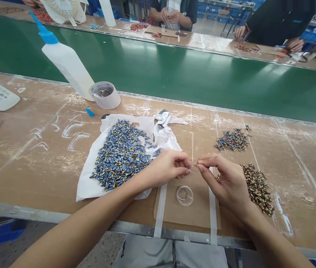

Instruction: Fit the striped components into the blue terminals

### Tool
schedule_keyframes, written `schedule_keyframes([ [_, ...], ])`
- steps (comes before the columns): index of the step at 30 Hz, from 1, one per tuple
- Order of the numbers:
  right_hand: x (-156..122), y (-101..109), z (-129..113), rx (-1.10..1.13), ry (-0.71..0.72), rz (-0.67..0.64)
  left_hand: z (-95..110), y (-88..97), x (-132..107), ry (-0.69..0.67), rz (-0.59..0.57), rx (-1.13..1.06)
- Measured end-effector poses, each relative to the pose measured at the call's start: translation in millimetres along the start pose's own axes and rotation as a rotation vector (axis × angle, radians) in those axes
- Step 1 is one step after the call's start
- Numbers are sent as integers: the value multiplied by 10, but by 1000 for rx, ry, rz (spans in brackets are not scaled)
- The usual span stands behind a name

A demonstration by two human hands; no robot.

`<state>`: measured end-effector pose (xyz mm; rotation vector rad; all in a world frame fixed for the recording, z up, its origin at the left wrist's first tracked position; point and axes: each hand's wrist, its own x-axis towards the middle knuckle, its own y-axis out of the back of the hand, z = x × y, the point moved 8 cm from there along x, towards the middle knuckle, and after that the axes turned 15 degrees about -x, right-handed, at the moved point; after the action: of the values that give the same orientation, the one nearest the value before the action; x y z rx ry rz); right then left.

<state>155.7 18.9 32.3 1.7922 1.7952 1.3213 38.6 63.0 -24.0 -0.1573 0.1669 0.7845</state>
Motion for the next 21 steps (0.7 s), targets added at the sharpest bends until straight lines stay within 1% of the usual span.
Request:
schedule_keyframes([
  [2, -1, 48, 63, 60, -48, 2, -3, 3, 0, -3, -2, -5],
  [4, 1, 137, 156, 177, -120, 22, -16, 12, 1, 3, -1, -17],
  [5, 6, 167, 185, 251, -139, 10, -23, 15, 2, 7, -1, -21],
  [6, 14, 171, 185, 321, -136, -33, -28, 19, 2, 10, 0, -22],
  [8, 21, 105, 83, 399, -56, -201, -31, 29, 2, 8, 5, -22],
  [10, -11, -19, -86, 370, 63, -388, -31, 39, 2, 1, 8, -23],
  [11, -34, -83, -161, 336, 109, -460, -32, 43, 3, -3, 9, -27],
  [12, -55, -143, -224, 303, 143, -515, -32, 48, 4, -7, 9, -31],
  [14, -78, -221, -300, 262, 177, -579, -36, 64, 6, -10, 15, -36],
  [16, -62, -204, -278, 236, 173, -583, -43, 84, 9, 1, 25, -41],
  [17, -33, -142, -211, 211, 152, -548, -48, 92, 10, 12, 27, -46],
  [19, 37, 80, 49, 107, 57, -424, -47, 109, 11, 30, 34, -49],
  [20, 58, 224, 244, 17, -27, -354, -42, 118, 12, 33, 39, -44],
  [21, 49, 347, 457, -80, -121, -333, -34, 127, 12, 33, 44, -33],
])
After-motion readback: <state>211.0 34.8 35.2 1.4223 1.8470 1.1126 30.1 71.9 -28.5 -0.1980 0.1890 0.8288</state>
